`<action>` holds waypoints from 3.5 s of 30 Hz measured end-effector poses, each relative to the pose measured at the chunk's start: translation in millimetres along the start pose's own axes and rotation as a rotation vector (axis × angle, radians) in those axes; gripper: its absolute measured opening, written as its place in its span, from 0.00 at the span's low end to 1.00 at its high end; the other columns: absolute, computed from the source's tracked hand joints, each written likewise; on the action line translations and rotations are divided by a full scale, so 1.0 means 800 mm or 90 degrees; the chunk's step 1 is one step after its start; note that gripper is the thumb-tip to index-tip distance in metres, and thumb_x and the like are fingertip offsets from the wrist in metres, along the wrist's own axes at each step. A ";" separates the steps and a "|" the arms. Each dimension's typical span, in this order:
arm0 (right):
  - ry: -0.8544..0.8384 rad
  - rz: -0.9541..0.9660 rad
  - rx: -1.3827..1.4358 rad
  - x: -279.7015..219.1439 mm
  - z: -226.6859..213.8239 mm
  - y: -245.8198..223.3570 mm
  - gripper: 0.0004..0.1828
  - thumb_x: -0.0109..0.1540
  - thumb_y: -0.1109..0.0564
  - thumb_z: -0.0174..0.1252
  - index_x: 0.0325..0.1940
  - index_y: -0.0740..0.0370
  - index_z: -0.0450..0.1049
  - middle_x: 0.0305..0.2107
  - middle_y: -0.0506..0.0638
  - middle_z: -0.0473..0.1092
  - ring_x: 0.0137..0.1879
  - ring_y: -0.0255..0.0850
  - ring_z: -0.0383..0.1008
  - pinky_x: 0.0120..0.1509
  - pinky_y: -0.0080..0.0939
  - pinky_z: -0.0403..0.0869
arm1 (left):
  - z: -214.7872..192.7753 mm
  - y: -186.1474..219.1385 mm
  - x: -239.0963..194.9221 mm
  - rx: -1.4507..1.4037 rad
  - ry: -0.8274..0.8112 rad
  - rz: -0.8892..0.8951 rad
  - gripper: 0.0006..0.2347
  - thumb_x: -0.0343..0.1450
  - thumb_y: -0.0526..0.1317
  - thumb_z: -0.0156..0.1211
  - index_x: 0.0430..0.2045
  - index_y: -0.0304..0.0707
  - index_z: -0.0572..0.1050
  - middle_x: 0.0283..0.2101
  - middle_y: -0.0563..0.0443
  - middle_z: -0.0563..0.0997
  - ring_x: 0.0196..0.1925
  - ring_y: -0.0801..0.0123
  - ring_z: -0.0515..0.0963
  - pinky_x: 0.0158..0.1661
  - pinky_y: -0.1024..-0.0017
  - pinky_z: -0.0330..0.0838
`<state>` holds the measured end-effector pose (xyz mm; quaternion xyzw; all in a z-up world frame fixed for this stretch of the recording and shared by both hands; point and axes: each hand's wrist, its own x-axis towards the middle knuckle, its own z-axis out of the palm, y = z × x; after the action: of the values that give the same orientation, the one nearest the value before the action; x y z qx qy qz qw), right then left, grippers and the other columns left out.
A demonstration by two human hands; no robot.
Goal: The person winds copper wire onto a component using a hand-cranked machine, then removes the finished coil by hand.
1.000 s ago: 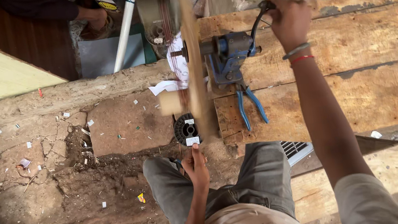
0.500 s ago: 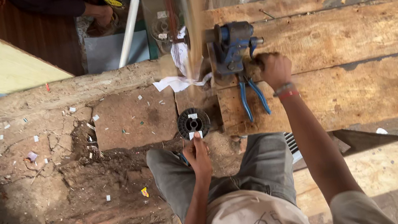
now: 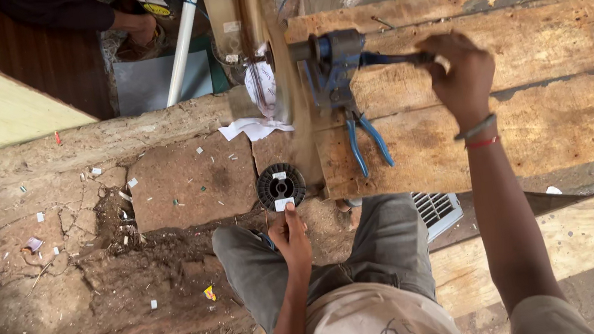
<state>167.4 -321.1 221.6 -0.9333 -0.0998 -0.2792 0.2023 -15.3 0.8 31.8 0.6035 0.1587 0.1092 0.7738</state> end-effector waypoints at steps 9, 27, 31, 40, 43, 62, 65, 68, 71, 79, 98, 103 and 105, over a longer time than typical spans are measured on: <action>0.059 -0.048 0.037 0.110 0.119 0.090 0.16 0.57 0.69 0.70 0.47 0.56 0.84 0.40 0.50 0.82 0.42 0.41 0.84 0.44 0.39 0.79 | 0.002 -0.007 0.014 -0.005 -0.027 0.046 0.23 0.80 0.44 0.54 0.13 0.39 0.56 0.15 0.61 0.57 0.19 0.82 0.52 0.22 0.72 0.47; -0.171 0.104 -0.137 -0.107 0.155 0.040 0.09 0.61 0.61 0.65 0.40 0.45 0.84 0.30 0.51 0.78 0.35 0.50 0.78 0.33 0.48 0.73 | 0.010 0.017 0.004 -0.018 -0.009 0.068 0.25 0.79 0.45 0.55 0.10 0.38 0.55 0.13 0.61 0.57 0.17 0.83 0.51 0.21 0.71 0.47; -0.072 0.012 -0.070 -0.094 0.048 -0.028 0.07 0.57 0.57 0.68 0.39 0.50 0.84 0.31 0.46 0.78 0.37 0.46 0.79 0.33 0.46 0.72 | 0.006 0.014 0.004 0.008 0.007 0.036 0.24 0.78 0.46 0.55 0.09 0.37 0.60 0.14 0.60 0.61 0.19 0.83 0.56 0.22 0.71 0.50; 0.039 0.048 0.066 0.005 0.016 0.015 0.11 0.61 0.67 0.73 0.44 0.55 0.85 0.41 0.48 0.82 0.39 0.35 0.82 0.30 0.34 0.69 | 0.003 0.006 0.002 -0.020 0.015 0.015 0.23 0.78 0.45 0.56 0.11 0.39 0.59 0.15 0.61 0.61 0.19 0.83 0.55 0.22 0.73 0.49; 0.107 -0.023 0.103 0.049 0.045 0.036 0.22 0.58 0.76 0.63 0.50 0.58 0.84 0.44 0.51 0.81 0.47 0.38 0.84 0.44 0.32 0.79 | 0.001 0.000 0.001 -0.026 0.015 -0.012 0.23 0.78 0.44 0.56 0.11 0.39 0.58 0.14 0.62 0.59 0.18 0.83 0.53 0.21 0.72 0.46; -0.275 0.206 -0.284 -0.047 0.255 0.118 0.14 0.64 0.45 0.71 0.33 0.56 0.84 0.25 0.54 0.77 0.28 0.42 0.77 0.31 0.40 0.74 | 0.008 0.015 0.002 -0.004 0.004 0.023 0.23 0.79 0.43 0.55 0.11 0.38 0.57 0.14 0.61 0.58 0.18 0.83 0.52 0.20 0.71 0.43; -0.194 0.071 -0.145 -0.097 0.187 0.073 0.10 0.57 0.58 0.69 0.41 0.44 0.86 0.26 0.50 0.78 0.28 0.45 0.77 0.30 0.44 0.73 | 0.007 0.018 -0.004 -0.004 0.004 0.022 0.23 0.79 0.43 0.54 0.12 0.39 0.58 0.14 0.62 0.59 0.19 0.83 0.53 0.21 0.71 0.44; -0.148 0.020 -0.113 -0.109 0.117 0.025 0.09 0.58 0.60 0.69 0.41 0.46 0.85 0.29 0.47 0.79 0.33 0.43 0.78 0.32 0.42 0.73 | 0.004 0.017 -0.002 0.013 0.015 0.030 0.23 0.79 0.43 0.55 0.10 0.37 0.60 0.14 0.61 0.61 0.18 0.83 0.54 0.21 0.71 0.45; -0.128 0.008 -0.068 -0.097 0.051 -0.002 0.10 0.57 0.60 0.71 0.42 0.50 0.85 0.32 0.46 0.80 0.32 0.41 0.77 0.31 0.40 0.71 | -0.002 0.016 -0.005 -0.009 0.016 0.042 0.23 0.79 0.43 0.55 0.11 0.37 0.60 0.14 0.61 0.62 0.18 0.83 0.57 0.21 0.70 0.50; 0.000 0.001 0.059 0.008 -0.002 0.008 0.12 0.60 0.65 0.75 0.45 0.54 0.85 0.40 0.49 0.81 0.34 0.36 0.79 0.29 0.36 0.68 | -0.006 0.028 -0.007 0.136 -0.016 0.123 0.22 0.79 0.41 0.54 0.13 0.37 0.57 0.14 0.62 0.56 0.18 0.84 0.51 0.20 0.69 0.41; 0.111 -0.078 -0.310 0.001 0.283 0.142 0.19 0.39 0.43 0.66 0.35 0.39 0.84 0.26 0.39 0.78 0.27 0.36 0.72 0.24 0.29 0.71 | 0.008 0.038 -0.004 0.152 -0.020 0.113 0.23 0.80 0.41 0.53 0.14 0.36 0.54 0.15 0.60 0.53 0.21 0.82 0.49 0.22 0.68 0.40; -0.216 0.125 -0.138 -0.082 0.207 0.074 0.07 0.64 0.56 0.65 0.44 0.44 0.84 0.33 0.46 0.79 0.30 0.40 0.76 0.30 0.40 0.71 | 0.004 0.037 0.000 0.160 -0.010 0.133 0.24 0.79 0.42 0.54 0.11 0.36 0.55 0.12 0.60 0.55 0.17 0.83 0.51 0.20 0.69 0.40; -0.101 -0.026 -0.149 -0.104 0.156 0.045 0.08 0.60 0.57 0.67 0.42 0.47 0.84 0.34 0.45 0.79 0.40 0.40 0.77 0.38 0.39 0.73 | 0.003 0.034 0.001 0.108 -0.019 0.107 0.24 0.78 0.41 0.55 0.10 0.35 0.56 0.12 0.60 0.56 0.16 0.83 0.51 0.19 0.70 0.40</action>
<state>169.8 -305.6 68.4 -0.9675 -0.1009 -0.2182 0.0779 -12.8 5.5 59.0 0.6797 0.1048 0.1504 0.7102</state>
